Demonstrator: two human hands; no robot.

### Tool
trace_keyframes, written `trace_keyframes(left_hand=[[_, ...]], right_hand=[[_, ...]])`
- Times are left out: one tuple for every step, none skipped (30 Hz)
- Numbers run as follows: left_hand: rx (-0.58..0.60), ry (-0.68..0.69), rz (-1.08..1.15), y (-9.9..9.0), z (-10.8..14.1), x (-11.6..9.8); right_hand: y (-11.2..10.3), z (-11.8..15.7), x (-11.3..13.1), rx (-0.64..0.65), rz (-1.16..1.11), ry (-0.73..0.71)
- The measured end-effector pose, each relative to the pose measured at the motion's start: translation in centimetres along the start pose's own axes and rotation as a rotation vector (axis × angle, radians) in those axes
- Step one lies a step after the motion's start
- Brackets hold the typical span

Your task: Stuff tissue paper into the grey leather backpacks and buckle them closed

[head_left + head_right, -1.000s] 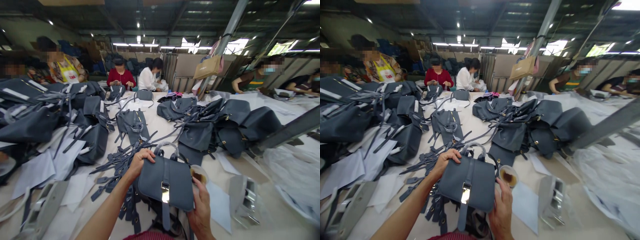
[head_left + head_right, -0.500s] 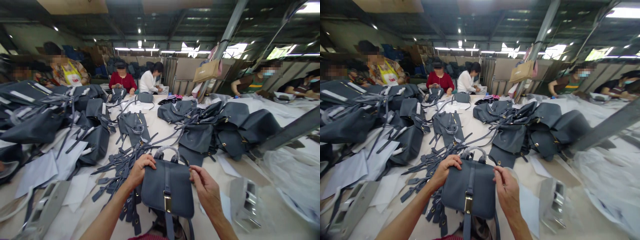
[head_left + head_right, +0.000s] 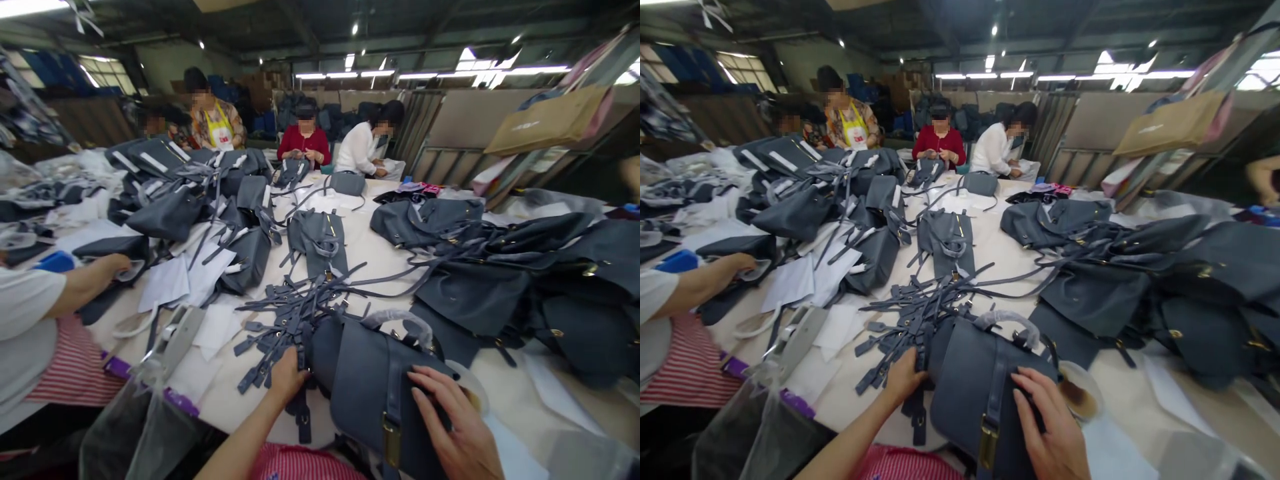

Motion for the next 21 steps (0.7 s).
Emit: trace_keyframes(left_hand=[[-0.003,-0.003,-0.009,0.6,0.0,-0.1],[-0.009,-0.001,-0.009,1.0,-0.1,-0.4],[-0.018,0.006,-0.002,1.2,-0.3,-0.6],[-0.031,0.013,0.013,1.2,-0.5,-0.8],[-0.048,0.019,0.034,1.0,-0.8,-0.9],[-0.068,0.023,0.06,0.5,-1.1,-1.0],[-0.091,0.025,0.09,-0.3,-1.5,-1.1],[-0.116,0.028,0.123,-1.3,-1.8,-1.2],[-0.142,0.036,0.16,-2.6,-2.1,-1.5],[-0.171,0.052,0.199,-4.1,-2.2,-2.1],[-0.201,0.076,0.238,-5.8,-2.2,-3.0],[-0.23,0.112,0.278,-7.6,-2.0,-4.4],[-0.266,0.159,0.311,-9.4,-1.5,-6.2],[-0.297,0.216,0.34,-11.0,-0.7,-8.2],[-0.337,0.317,0.375,-12.4,0.3,-10.7],[-0.407,0.559,0.413,-13.6,1.8,-13.8],[-0.403,0.822,0.413,-14.1,3.5,-16.9],[-0.337,1.035,0.394,-13.9,5.3,-19.6],[-0.242,1.201,0.374,-13.0,6.8,-21.8],[-0.136,1.333,0.339,-11.8,8.0,-23.5],[-0.032,1.444,0.298,-10.4,8.9,-24.7]], right_hand=[[-0.1,0.0,0.0,0.003,0.009,0.003],[-0.1,0.0,0.1,0.005,0.016,0.008],[-0.2,0.0,0.1,0.006,0.018,0.015],[-0.3,0.0,0.1,0.007,0.016,0.024],[-0.3,0.0,0.2,0.007,0.009,0.033],[-0.4,0.0,0.2,0.009,0.0,0.043],[-0.5,-0.1,0.2,0.012,-0.014,0.057],[-0.6,-0.1,0.2,0.013,-0.033,0.077],[-0.7,-0.1,0.3,0.01,-0.062,0.107],[-0.9,-0.1,0.3,0.013,-0.105,0.157],[-0.9,-0.1,0.4,0.032,-0.164,0.235],[-0.8,0.0,0.5,0.081,-0.247,0.335],[-0.4,0.1,0.7,0.158,-0.355,0.453],[0.2,0.4,1.1,0.26,-0.489,0.579],[1.0,0.8,1.7,0.377,-0.643,0.706],[1.8,1.2,2.4,0.5,-0.81,0.825],[2.5,1.5,3.3,0.608,-0.98,0.924],[3.1,1.7,4.2,0.688,-1.141,0.996],[3.4,1.6,5.0,0.741,-1.277,1.043],[3.6,1.5,5.5,0.758,-1.377,1.058],[3.5,1.1,5.8,0.733,-1.441,1.046]])
Point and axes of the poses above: each hand's wrist, its own z-axis away from the middle knuckle, its own y-axis out of the palm, x = y × z, the point moved 5 cm from there along -z, towards the middle knuckle, and after that the axes turned 14 degrees about y, right-handed, at the moved point
